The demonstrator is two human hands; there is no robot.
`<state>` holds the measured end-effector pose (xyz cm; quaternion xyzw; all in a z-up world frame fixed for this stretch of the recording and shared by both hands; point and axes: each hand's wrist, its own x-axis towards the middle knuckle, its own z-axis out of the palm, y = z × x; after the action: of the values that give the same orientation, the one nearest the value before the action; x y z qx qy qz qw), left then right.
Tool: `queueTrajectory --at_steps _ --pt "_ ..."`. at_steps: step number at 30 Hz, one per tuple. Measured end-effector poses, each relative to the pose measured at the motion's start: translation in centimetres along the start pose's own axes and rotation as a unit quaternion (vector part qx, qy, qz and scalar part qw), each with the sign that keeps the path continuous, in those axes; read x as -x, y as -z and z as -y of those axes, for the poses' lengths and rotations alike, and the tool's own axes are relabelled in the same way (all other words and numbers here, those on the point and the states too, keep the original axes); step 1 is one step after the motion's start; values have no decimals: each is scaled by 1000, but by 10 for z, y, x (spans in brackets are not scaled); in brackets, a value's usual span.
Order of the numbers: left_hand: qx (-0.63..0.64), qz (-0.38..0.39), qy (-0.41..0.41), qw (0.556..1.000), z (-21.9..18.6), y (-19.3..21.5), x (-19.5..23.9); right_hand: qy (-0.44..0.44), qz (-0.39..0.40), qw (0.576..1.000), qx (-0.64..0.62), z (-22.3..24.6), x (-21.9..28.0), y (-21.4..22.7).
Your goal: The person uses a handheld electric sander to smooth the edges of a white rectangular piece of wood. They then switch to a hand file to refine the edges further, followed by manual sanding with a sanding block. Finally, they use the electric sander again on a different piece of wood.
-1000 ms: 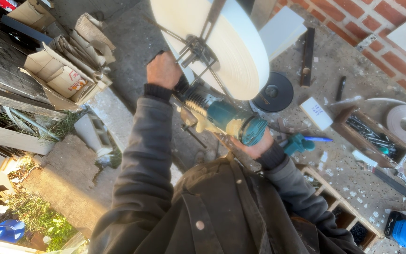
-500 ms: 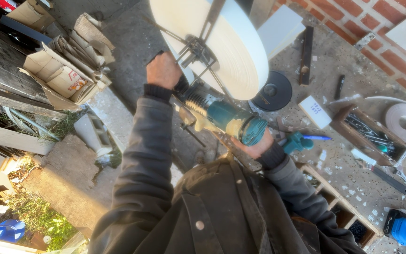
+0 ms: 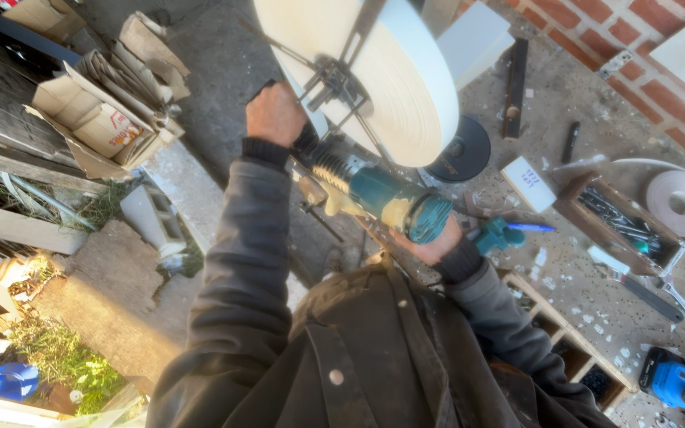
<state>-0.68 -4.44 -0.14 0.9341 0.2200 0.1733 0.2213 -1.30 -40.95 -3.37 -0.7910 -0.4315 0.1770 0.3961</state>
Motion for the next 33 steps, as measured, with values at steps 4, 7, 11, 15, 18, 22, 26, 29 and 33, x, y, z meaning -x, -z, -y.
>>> queueTrajectory --at_steps 4,7,11,15,18,22,26,29,33 --pt "6 -14 -4 1000 -4 3 3 10 9 999 30 16 0 8" --pt "-3 2 3 1000 -4 1 3 -5 10 1000 -7 17 1 9" --pt "-4 -10 -11 1000 -7 2 5 23 -1 999 38 24 2 15" --pt "9 -21 -24 999 -17 8 11 45 -14 998 39 8 10 9" --pt "-13 4 -12 1000 -11 -5 8 28 -16 999 -2 10 15 12" --pt "-19 4 -13 1000 -15 -5 12 28 -11 998 46 7 18 13" --pt "-17 6 -16 1000 -17 -3 12 39 -34 998 33 6 21 11" --pt "6 36 -11 999 -26 10 16 13 -32 999 2 -1 23 9" --pt "235 4 -56 970 -21 41 34 5 14 999 44 -35 33 -3"
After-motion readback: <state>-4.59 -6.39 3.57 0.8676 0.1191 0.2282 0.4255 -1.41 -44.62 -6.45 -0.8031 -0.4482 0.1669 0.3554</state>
